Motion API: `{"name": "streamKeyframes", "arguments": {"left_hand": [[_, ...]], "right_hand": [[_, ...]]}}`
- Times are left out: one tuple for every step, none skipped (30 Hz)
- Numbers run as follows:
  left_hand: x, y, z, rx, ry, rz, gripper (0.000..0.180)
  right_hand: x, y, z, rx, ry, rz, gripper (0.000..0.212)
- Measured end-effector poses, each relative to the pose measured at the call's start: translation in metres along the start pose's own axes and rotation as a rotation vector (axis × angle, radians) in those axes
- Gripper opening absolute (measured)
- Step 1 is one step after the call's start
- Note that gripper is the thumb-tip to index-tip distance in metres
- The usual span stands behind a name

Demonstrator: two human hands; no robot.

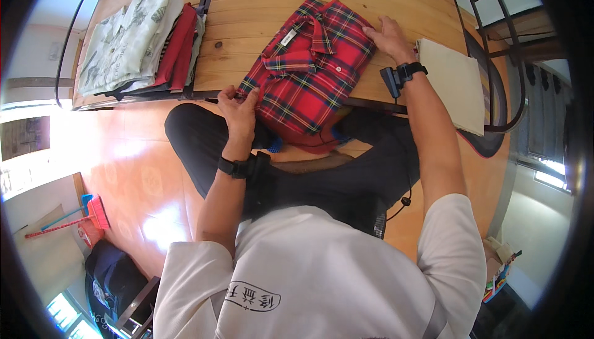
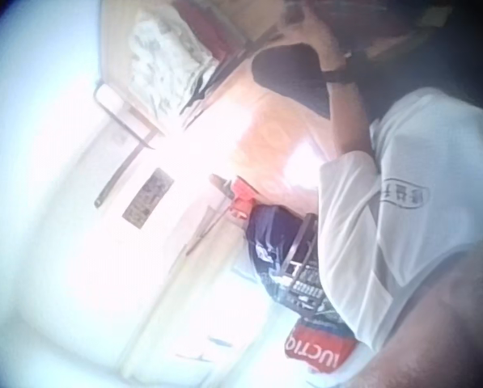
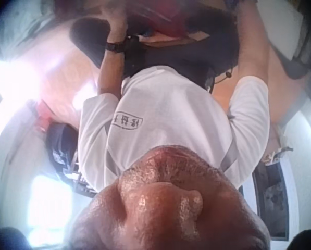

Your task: Folding a red plaid shirt on a wooden table.

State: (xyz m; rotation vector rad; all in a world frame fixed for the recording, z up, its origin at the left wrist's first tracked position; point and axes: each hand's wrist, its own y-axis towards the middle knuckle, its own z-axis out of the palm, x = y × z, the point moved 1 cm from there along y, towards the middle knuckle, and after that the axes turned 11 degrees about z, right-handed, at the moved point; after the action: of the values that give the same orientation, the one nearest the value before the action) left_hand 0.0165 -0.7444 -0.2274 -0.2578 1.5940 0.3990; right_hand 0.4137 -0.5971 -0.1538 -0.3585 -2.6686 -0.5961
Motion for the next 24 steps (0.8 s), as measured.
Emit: {"name": "streamKeyframes", "arguments": {"left_hand": [[0.003,-0.001,0.004,0.039,-0.005,-0.005,0.065],[0.005,-0.002,0.007,0.053,-0.012,-0.003,0.065],[0.008,-0.004,0.005,0.085,0.107,0.066,0.066],[0.007,-0.005,0.002,0.113,0.226,0.134,0.067],[0.006,-0.004,-0.001,0.111,0.226,0.134,0.067],[-0.003,-0.002,-0.002,0.147,0.185,0.148,0.066],[-0.008,0.001,-0.003,0.182,0.144,0.161,0.064],[0.013,0.013,-0.002,0.167,0.116,0.229,0.062],[0.005,0.023,0.004,0.180,0.108,0.231,0.062],[-0.013,0.030,0.009,0.231,0.147,0.251,0.061],[-0.027,0.039,0.014,0.279,0.186,0.273,0.060],[-0.035,0.050,0.018,0.283,0.182,0.271,0.060],[-0.040,0.065,0.023,0.317,0.122,0.326,0.059],[-0.045,0.078,0.028,0.350,0.062,0.381,0.059],[-0.049,0.093,0.033,0.355,0.057,0.380,0.059],[-0.052,0.109,0.037,0.393,0.084,0.425,0.056],[-0.054,0.121,0.043,0.430,0.113,0.471,0.054],[-0.054,0.129,0.049,0.432,0.113,0.472,0.054],[-0.054,0.137,0.053,0.383,0.162,0.487,0.050],[-0.054,0.141,0.054,0.331,0.212,0.502,0.046],[-0.054,0.139,0.058,0.338,0.210,0.504,0.046],[-0.055,0.135,0.062,0.213,0.390,0.717,0.039],[-0.055,0.129,0.066,0.079,0.571,0.925,0.033],[-0.059,0.120,0.071,0.079,0.571,0.925,0.033]], "right_hand": [[-0.007,0.002,0.005,0.110,0.053,0.010,0.046],[-0.017,0.004,0.007,0.218,0.105,0.022,0.047],[-0.013,0.002,0.004,0.216,0.105,0.024,0.047],[-0.001,-0.004,-0.001,0.354,0.113,0.046,0.046],[0.011,-0.011,-0.006,0.491,0.120,0.070,0.045],[0.019,-0.017,-0.016,0.540,0.102,0.134,0.036],[0.020,-0.017,-0.023,0.534,0.099,0.138,0.036],[0.020,-0.017,-0.027,0.655,0.081,0.160,0.032],[0.016,-0.018,-0.033,0.772,0.062,0.191,0.028],[0.009,-0.024,-0.041,0.768,0.059,0.206,0.028],[0.003,-0.035,-0.051,0.826,0.182,0.259,0.025],[0.002,-0.046,-0.061,0.883,0.307,0.305,0.022],[0.005,-0.057,-0.072,0.883,0.303,0.308,0.022],[0.009,-0.067,-0.082,0.930,0.282,0.290,0.020],[0.010,-0.074,-0.091,0.973,0.262,0.274,0.018],[0.002,-0.079,-0.089,0.997,0.080,0.321,0.020],[-0.002,-0.083,-0.087,0.996,0.080,0.323,0.020],[-0.002,-0.088,-0.087,0.950,0.032,0.334,0.023],[-0.001,-0.092,-0.087,0.906,-0.014,0.343,0.025],[0.002,-0.094,-0.094,0.805,-0.010,-0.057,0.031],[-0.001,-0.094,-0.093,0.801,-0.009,-0.051,0.031],[-0.006,-0.093,-0.088,0.646,-0.015,0.014,0.031],[-0.008,-0.090,-0.085,0.490,-0.020,0.075,0.031],[-0.009,-0.087,-0.081,0.491,-0.020,0.075,0.031]]}}
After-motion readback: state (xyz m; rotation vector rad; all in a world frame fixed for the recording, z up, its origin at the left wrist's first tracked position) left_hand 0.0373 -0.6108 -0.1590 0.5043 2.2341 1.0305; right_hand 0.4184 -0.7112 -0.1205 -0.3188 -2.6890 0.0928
